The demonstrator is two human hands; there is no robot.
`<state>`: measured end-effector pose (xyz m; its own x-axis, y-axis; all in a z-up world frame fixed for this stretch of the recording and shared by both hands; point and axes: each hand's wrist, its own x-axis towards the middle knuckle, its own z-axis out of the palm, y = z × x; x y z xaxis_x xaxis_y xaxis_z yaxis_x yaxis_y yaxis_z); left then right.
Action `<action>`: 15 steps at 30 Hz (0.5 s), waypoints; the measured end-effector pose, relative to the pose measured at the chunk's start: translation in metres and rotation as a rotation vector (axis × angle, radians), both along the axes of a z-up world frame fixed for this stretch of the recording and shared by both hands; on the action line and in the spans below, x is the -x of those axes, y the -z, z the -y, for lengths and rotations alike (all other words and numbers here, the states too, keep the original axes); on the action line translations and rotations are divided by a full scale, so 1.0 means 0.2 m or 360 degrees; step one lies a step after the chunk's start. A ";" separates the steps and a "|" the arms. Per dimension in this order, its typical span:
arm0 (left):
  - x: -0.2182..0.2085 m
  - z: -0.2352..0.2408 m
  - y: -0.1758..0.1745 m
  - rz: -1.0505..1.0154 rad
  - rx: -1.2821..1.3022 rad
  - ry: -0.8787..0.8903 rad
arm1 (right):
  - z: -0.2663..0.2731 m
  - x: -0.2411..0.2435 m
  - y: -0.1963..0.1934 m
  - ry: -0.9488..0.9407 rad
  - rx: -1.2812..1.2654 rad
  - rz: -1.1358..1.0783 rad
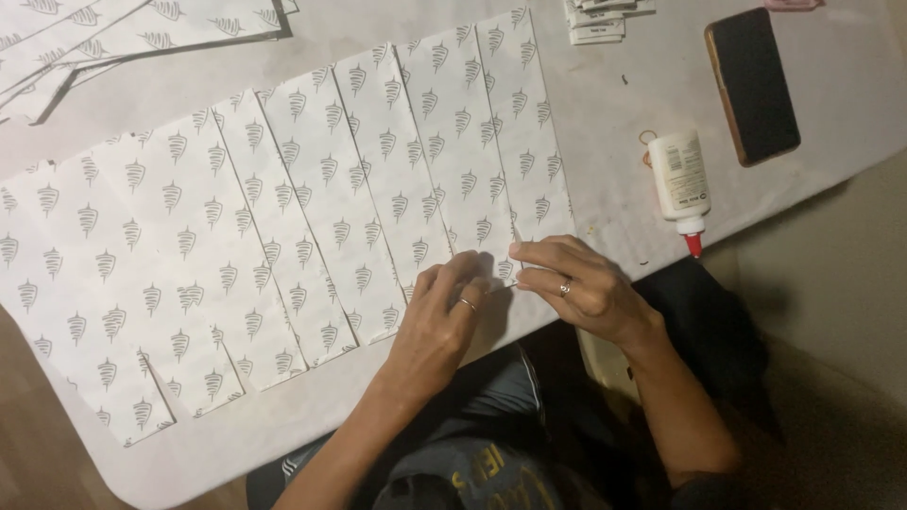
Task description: Laying out multiple printed paper strips on a table, applying glue to each, and then stacking them together in an organized pile.
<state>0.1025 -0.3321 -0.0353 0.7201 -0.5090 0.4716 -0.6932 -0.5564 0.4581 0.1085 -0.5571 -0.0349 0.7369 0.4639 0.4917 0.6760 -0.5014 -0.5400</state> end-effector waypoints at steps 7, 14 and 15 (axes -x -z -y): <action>0.03 0.02 0.11 0.0063 -0.0023 -0.0016 | -0.01 -0.01 0.01 -0.0013 0.0004 0.0066; 0.02 0.08 0.05 -0.0156 0.0172 -0.0243 | -0.03 0.00 0.04 0.0092 -0.0040 -0.0010; 0.02 0.09 0.05 -0.0156 0.0172 -0.0240 | -0.03 -0.01 0.04 0.0095 -0.0040 -0.0010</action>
<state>0.0995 -0.3499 -0.0458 0.8295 -0.3419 0.4416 -0.5549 -0.5945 0.5819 0.1095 -0.5507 -0.0435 0.7660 0.4067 0.4978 0.6418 -0.5271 -0.5569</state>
